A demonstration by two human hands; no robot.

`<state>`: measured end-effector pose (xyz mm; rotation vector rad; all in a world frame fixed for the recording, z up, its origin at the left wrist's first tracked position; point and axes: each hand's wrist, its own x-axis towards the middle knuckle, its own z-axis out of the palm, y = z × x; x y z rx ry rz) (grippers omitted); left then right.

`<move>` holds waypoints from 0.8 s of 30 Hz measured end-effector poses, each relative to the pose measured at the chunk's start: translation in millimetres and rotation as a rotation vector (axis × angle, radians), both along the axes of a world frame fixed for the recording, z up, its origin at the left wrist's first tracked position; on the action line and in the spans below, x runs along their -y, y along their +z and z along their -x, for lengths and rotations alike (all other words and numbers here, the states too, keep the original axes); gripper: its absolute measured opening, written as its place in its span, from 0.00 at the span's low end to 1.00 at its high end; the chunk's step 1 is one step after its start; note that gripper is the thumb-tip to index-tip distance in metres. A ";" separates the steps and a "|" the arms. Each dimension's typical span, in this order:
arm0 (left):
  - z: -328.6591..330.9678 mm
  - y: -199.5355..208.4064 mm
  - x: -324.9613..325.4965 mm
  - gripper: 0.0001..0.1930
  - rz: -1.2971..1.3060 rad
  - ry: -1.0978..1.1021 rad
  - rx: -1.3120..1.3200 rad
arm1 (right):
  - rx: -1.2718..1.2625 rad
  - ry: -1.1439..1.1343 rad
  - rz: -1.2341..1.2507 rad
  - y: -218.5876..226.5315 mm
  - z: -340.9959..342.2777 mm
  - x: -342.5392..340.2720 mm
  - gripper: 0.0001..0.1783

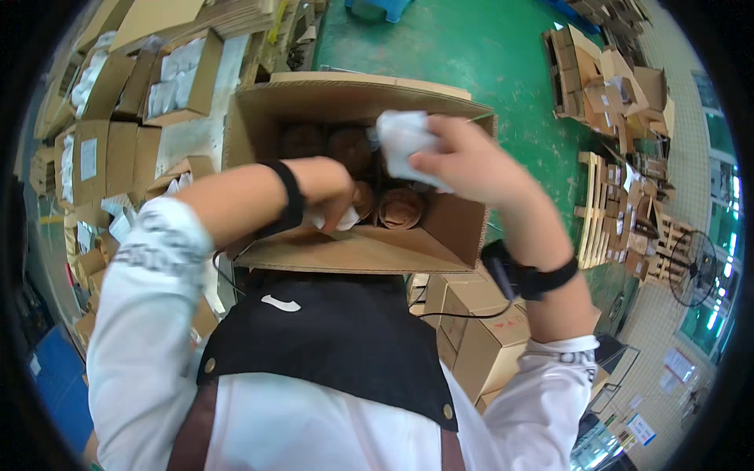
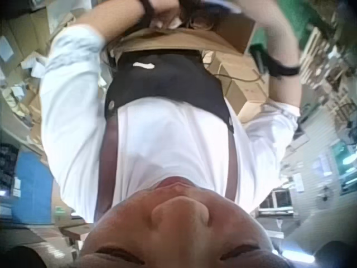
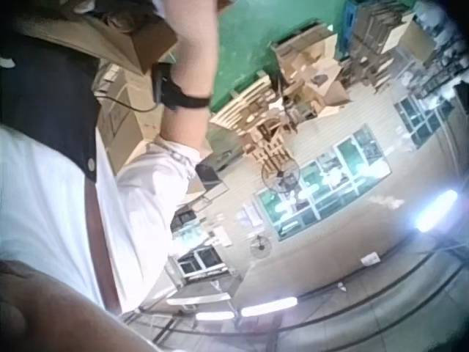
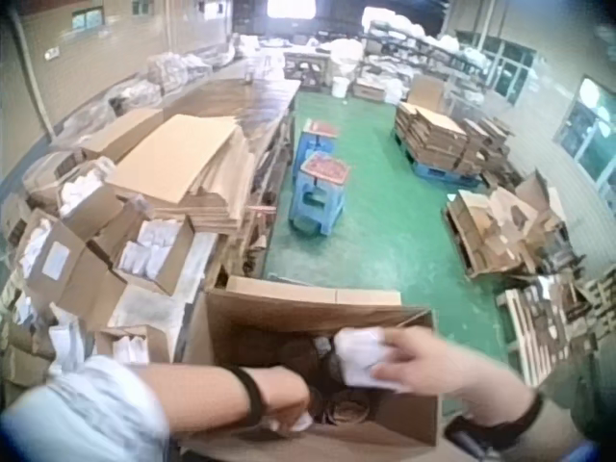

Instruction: Packing items into cardboard boxes and sealing them with a tape dispenser.

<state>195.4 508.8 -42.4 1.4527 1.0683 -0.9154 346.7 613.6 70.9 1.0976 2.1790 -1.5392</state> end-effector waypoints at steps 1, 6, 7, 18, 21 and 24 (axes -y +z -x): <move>-12.9 -26.6 5.6 0.24 0.052 -0.085 -0.046 | -0.024 0.162 -0.142 -19.2 2.2 1.2 0.25; -29.3 -108.4 53.2 0.16 -0.321 -0.362 0.078 | 0.231 0.308 -0.343 -78.5 30.0 2.8 0.22; -28.9 -100.3 52.0 0.16 -0.313 -0.368 0.084 | 0.337 0.433 -0.335 -92.0 34.8 -1.4 0.19; -43.0 -142.5 37.0 0.21 -0.113 0.114 0.000 | 0.522 0.648 -0.323 -202.5 36.4 45.6 0.21; -44.1 -165.8 41.2 0.24 -0.052 0.269 0.002 | 0.436 0.637 -0.667 -219.3 30.1 83.9 0.15; -32.4 -93.0 34.0 0.21 0.067 -0.291 -0.141 | 0.483 0.486 -0.576 -228.6 24.6 88.3 0.17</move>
